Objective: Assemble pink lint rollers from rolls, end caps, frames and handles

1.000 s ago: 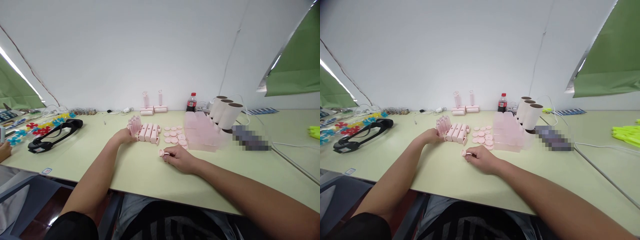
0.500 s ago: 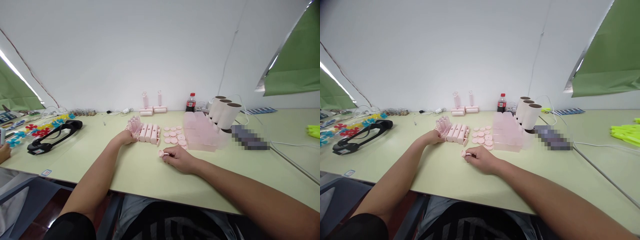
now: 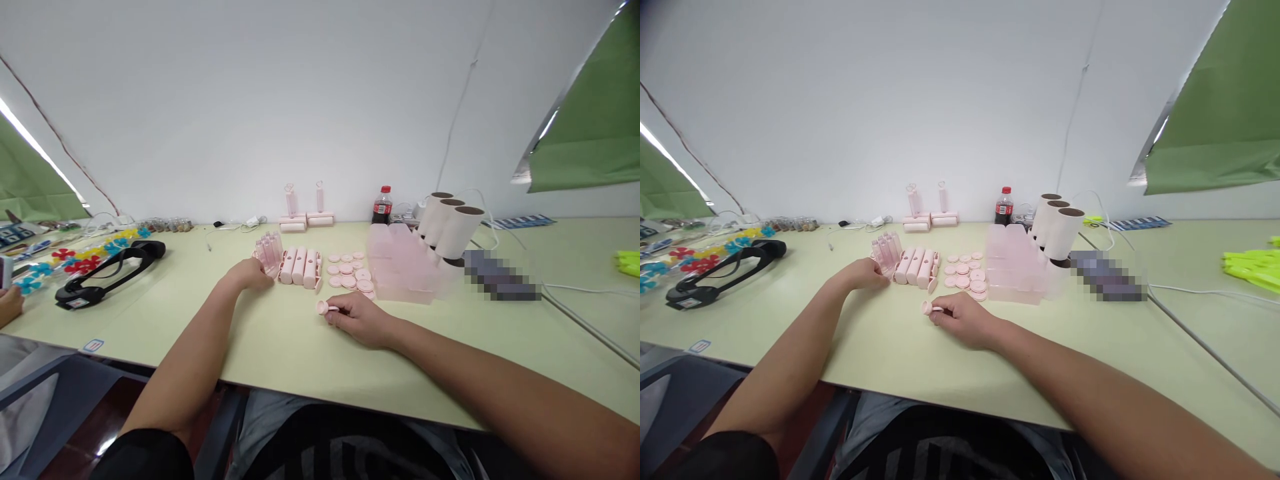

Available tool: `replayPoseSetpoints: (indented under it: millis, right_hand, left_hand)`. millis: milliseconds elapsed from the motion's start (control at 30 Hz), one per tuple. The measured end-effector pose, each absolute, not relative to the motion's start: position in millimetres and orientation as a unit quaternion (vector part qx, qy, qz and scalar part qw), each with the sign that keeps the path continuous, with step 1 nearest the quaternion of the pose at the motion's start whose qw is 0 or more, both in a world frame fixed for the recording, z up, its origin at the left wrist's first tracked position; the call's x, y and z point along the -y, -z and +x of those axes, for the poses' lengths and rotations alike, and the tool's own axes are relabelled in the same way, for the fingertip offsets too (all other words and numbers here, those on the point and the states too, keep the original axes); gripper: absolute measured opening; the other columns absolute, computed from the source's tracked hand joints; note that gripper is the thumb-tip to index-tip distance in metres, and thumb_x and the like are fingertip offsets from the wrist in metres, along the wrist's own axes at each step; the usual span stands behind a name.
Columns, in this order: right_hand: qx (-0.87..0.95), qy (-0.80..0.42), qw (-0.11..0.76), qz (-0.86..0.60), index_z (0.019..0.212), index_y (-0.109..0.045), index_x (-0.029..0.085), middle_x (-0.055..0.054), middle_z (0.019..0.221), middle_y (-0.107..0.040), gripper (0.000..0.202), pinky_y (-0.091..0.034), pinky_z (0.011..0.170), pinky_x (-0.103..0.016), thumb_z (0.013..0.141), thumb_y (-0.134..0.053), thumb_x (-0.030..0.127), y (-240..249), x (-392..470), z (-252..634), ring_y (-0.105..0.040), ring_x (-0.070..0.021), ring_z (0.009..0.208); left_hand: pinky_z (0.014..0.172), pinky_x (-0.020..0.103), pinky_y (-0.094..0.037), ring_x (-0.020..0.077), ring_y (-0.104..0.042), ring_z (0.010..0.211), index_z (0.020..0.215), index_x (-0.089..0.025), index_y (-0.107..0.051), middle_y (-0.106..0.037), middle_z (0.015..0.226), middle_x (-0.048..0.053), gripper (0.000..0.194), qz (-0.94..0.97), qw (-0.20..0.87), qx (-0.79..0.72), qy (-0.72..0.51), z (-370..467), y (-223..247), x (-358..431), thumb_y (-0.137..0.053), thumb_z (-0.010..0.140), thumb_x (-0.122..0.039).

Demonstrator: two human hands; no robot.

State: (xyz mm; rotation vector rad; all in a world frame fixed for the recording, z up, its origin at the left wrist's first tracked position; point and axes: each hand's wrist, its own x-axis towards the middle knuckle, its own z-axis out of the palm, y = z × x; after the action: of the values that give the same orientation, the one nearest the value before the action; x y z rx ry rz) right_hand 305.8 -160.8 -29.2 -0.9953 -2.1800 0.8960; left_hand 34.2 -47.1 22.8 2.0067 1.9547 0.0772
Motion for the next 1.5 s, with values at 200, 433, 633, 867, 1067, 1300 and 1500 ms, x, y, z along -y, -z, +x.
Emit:
replayPoseSetpoints:
  millis: [200,433,633,867,1067,1300,1500]
  right_hand:
    - [0.816,-0.342,0.285,-0.369,0.067,-0.044,0.019,0.004,0.063,-0.037,0.029,-0.027,0.056,-0.025,0.094,-0.048,0.03,28,161,305,-0.034,-0.0106,0.059]
    - [0.815,-0.338,0.288,-0.372,0.065,-0.04,0.019,0.005,0.062,-0.033,0.03,-0.026,0.056,-0.025,0.092,-0.05,0.028,27,162,306,-0.033,-0.0106,0.058]
    - [0.816,-0.332,0.285,-0.377,0.065,-0.042,0.019,0.004,0.063,-0.035,0.029,-0.027,0.056,-0.025,0.092,-0.05,0.028,29,161,306,-0.035,-0.0112,0.06]
    - [0.815,-0.335,0.288,-0.375,0.065,-0.042,0.02,0.004,0.063,-0.036,0.029,-0.027,0.056,-0.025,0.092,-0.05,0.03,29,161,307,-0.035,-0.0114,0.059]
    - [0.818,-0.334,0.283,-0.373,0.065,-0.04,0.02,0.005,0.062,-0.034,0.03,-0.026,0.056,-0.025,0.092,-0.05,0.029,27,162,306,-0.033,-0.0108,0.058]
    - [0.817,-0.344,0.28,-0.369,0.066,-0.04,0.02,0.005,0.063,-0.033,0.029,-0.026,0.057,-0.026,0.092,-0.049,0.027,28,161,307,-0.034,-0.0108,0.059]
    - [0.819,-0.334,0.279,-0.374,0.067,-0.043,0.019,0.004,0.064,-0.036,0.028,-0.027,0.058,-0.026,0.092,-0.048,0.028,30,160,307,-0.035,-0.0115,0.06]
  left_hand:
    - [0.052,0.028,-0.039,0.0191,-0.058,0.06,0.07,-0.02,-0.058,-0.064,0.069,0.006,0.024,0.685,0.204,-0.694,-0.089,17,-43,56,-0.069,0.062,-0.039]
    - [0.052,0.024,-0.035,0.0132,-0.051,0.059,0.07,-0.019,-0.059,-0.062,0.071,0.001,0.029,0.68,0.219,-0.657,-0.24,18,-50,61,-0.075,0.062,-0.042]
    - [0.055,0.026,-0.039,0.0151,-0.054,0.061,0.069,-0.02,-0.057,-0.064,0.072,0.001,0.031,0.716,0.21,-0.636,-0.195,24,-39,56,-0.076,0.061,-0.044]
    - [0.054,0.028,-0.038,0.0184,-0.056,0.062,0.058,-0.02,-0.057,-0.063,0.066,0.002,0.025,0.731,0.224,-0.639,-0.082,20,-29,48,-0.078,0.053,-0.032]
    - [0.053,0.026,-0.033,0.0145,-0.05,0.06,0.064,-0.021,-0.059,-0.058,0.067,0.0,0.03,0.742,0.234,-0.608,-0.159,15,-41,55,-0.076,0.06,-0.045]
    - [0.051,0.023,-0.032,0.0111,-0.046,0.058,0.084,-0.019,-0.068,-0.059,0.069,-0.001,0.033,0.698,0.24,-0.59,-0.327,12,-48,59,-0.074,0.067,-0.046]
    - [0.05,0.022,-0.036,0.0108,-0.049,0.058,0.08,-0.018,-0.062,-0.058,0.07,-0.001,0.031,0.66,0.24,-0.6,-0.382,22,-42,54,-0.074,0.066,-0.044]
